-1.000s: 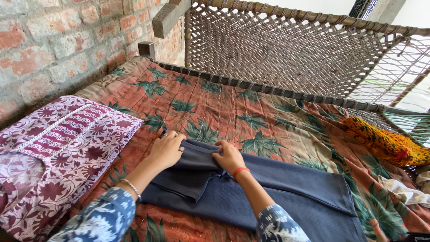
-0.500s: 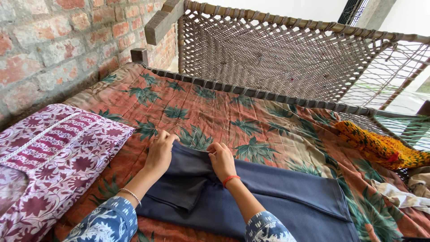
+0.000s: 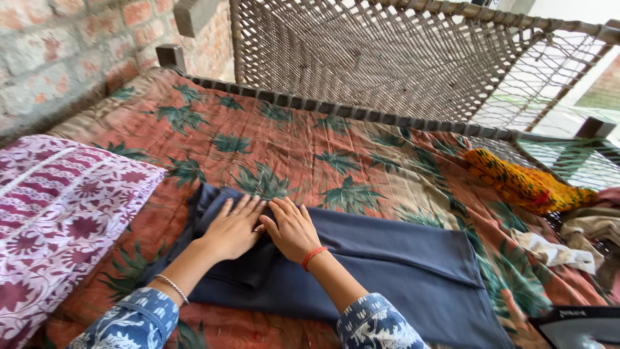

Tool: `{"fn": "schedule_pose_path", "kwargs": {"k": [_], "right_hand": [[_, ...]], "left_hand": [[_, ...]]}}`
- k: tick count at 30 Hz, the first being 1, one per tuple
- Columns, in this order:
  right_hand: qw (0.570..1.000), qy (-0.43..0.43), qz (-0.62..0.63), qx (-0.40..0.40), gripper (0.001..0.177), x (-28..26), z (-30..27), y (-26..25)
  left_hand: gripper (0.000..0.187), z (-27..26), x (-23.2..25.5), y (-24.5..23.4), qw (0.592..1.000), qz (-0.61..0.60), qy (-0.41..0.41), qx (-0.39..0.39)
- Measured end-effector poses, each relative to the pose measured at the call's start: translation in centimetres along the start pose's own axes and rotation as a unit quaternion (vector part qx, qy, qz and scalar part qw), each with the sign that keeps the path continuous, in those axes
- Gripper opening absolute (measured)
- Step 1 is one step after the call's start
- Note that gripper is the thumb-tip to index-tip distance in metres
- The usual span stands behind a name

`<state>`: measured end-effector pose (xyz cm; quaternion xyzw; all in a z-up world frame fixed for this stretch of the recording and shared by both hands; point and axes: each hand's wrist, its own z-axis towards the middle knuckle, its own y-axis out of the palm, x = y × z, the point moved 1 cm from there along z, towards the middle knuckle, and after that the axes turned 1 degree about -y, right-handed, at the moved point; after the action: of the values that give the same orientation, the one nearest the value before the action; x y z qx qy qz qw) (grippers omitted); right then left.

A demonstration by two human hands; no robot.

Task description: The person folds a dark blue t-shirt on a woven cot and places it on a stack of folded clothes. Then the person unfolds a light-colored patterned garment, smooths it, and irons a section of the sleeve with an electric iron.

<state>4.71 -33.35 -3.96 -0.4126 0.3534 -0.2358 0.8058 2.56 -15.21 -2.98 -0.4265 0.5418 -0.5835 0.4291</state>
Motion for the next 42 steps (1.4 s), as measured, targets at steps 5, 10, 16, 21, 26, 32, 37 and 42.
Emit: {"fn": "schedule_pose_path", "kwargs": {"k": [5,10,16,21,26,32,37,42], "right_hand": [[0.991,0.029,-0.103,-0.077,0.079,4.5,-4.2,-2.8],[0.975,0.091,-0.183,-0.090,0.076,12.0,-9.7,-8.1],[0.949,0.227,-0.203,-0.075,0.073,20.9,-16.2,-15.1],[0.931,0.300,-0.201,0.051,0.064,25.6,-20.0,-17.9],[0.907,0.329,-0.196,0.175,0.061,29.1,-19.7,-18.2],[0.891,0.377,-0.111,0.228,0.037,32.5,-19.9,-17.7],[0.890,0.348,-0.156,0.250,0.043,31.9,-20.6,-18.3],[0.869,0.457,-0.177,0.071,0.071,30.1,-22.6,-20.5]], "left_hand": [[0.079,-1.3,-0.5,0.1,0.998,0.043,-0.051,-0.012],[0.079,-1.3,-0.5,0.5,0.998,0.045,-0.051,0.000],[0.078,-1.4,-1.1,1.6,0.996,0.060,-0.036,0.047],[0.077,-0.9,-1.4,2.3,0.996,0.064,-0.038,0.053],[0.076,-0.8,-1.6,2.7,0.995,0.071,-0.034,0.068],[0.075,-1.0,-1.6,3.0,0.992,0.080,-0.035,0.091],[0.075,-1.0,-1.6,3.3,0.991,0.081,-0.033,0.101],[0.075,-1.0,-1.9,3.5,0.991,0.062,-0.026,0.119]]}}
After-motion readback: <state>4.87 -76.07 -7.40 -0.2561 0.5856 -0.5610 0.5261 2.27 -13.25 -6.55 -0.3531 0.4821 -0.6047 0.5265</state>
